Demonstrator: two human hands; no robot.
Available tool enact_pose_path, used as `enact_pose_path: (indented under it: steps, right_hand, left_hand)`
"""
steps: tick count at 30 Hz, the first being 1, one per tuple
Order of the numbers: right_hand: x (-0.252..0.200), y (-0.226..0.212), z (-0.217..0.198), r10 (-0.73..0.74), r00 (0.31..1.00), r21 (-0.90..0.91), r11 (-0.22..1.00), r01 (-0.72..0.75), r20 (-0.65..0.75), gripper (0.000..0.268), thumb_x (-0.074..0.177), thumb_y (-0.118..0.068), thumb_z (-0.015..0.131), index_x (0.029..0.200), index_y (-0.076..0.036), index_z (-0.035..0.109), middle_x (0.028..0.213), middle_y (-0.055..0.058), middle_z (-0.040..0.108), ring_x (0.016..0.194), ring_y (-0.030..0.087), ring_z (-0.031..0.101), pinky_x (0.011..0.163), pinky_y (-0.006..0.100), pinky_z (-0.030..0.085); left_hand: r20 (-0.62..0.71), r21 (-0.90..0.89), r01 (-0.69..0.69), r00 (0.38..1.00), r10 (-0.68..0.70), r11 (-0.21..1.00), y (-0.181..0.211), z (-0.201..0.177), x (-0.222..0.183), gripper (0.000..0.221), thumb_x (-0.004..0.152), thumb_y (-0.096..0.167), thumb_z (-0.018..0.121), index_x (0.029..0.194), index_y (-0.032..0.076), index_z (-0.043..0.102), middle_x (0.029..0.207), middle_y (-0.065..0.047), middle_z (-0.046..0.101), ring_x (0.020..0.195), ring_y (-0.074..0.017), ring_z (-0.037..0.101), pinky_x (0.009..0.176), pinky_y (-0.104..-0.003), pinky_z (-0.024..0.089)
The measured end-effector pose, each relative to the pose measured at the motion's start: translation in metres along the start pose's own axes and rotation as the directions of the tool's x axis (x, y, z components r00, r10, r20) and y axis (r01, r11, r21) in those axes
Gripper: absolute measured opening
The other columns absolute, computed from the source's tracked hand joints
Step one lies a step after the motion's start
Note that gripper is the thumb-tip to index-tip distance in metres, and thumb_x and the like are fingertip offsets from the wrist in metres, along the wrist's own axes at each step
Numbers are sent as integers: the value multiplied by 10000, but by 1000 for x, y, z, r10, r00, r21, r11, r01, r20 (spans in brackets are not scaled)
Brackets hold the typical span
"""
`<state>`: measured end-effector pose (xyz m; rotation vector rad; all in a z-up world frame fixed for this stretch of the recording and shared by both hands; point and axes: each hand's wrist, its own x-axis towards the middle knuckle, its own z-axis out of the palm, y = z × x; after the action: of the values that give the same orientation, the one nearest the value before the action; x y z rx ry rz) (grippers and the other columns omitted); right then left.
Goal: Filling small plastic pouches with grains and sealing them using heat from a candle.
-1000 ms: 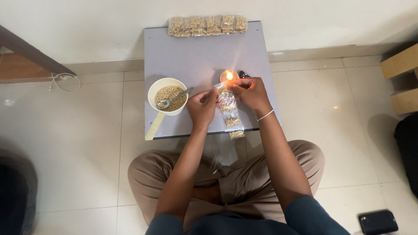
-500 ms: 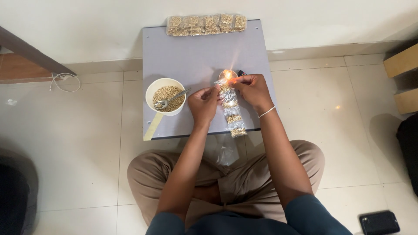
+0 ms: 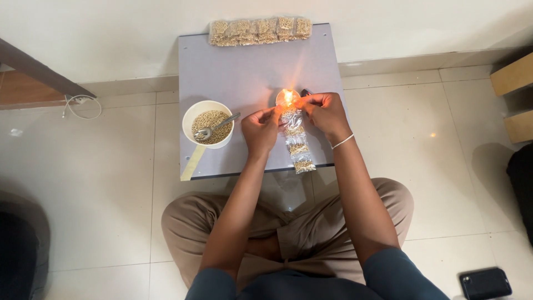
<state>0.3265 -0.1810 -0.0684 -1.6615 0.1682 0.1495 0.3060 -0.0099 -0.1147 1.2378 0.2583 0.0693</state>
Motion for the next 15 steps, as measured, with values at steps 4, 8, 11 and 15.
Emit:
enact_pose_path:
  steps: [4, 8, 11, 15]
  right_hand:
    - [-1, -3, -2, 9, 1000, 9, 1000, -9, -5, 101, 897, -107, 786, 845, -21, 796, 640, -39, 606, 518, 30, 436, 448, 231, 333]
    - [1, 0, -7, 8, 1000, 19, 1000, -8, -15, 103, 895, -102, 780, 844, -14, 793, 629, -39, 592, 515, 31, 426, 447, 232, 328]
    - [1, -1, -8, 10, 1000, 30, 999, -10, -21, 113, 895, -108, 788, 847, -6, 788, 624, -36, 580, 511, 30, 418, 446, 230, 321]
    - [-2, -4, -10, 22, 999, 59, 998, -21, -26, 100, 883, -114, 797, 886, -14, 799, 631, -38, 592, 506, 27, 430, 446, 221, 328]
  left_hand:
    - [3, 27, -17, 1000, 17, 999, 5, 3, 0, 217, 921, 81, 741, 1022, -110, 748, 834, -126, 750, 693, -147, 734, 602, -288, 651]
    - [13, 25, -4, 1000, 4, 1000, 5, 7, 3, 191, 910, 57, 719, 1008, -106, 733, 830, -125, 750, 691, -158, 750, 597, -291, 650]
    - [19, 21, 5, 1000, -5, 1000, 5, 9, 3, 180, 911, 53, 707, 996, -105, 731, 825, -128, 749, 688, -164, 757, 595, -294, 651]
    - [35, 40, 4, 999, -6, 999, 4, 11, 5, 194, 934, 74, 718, 968, -117, 733, 825, -130, 746, 683, -165, 749, 587, -290, 642]
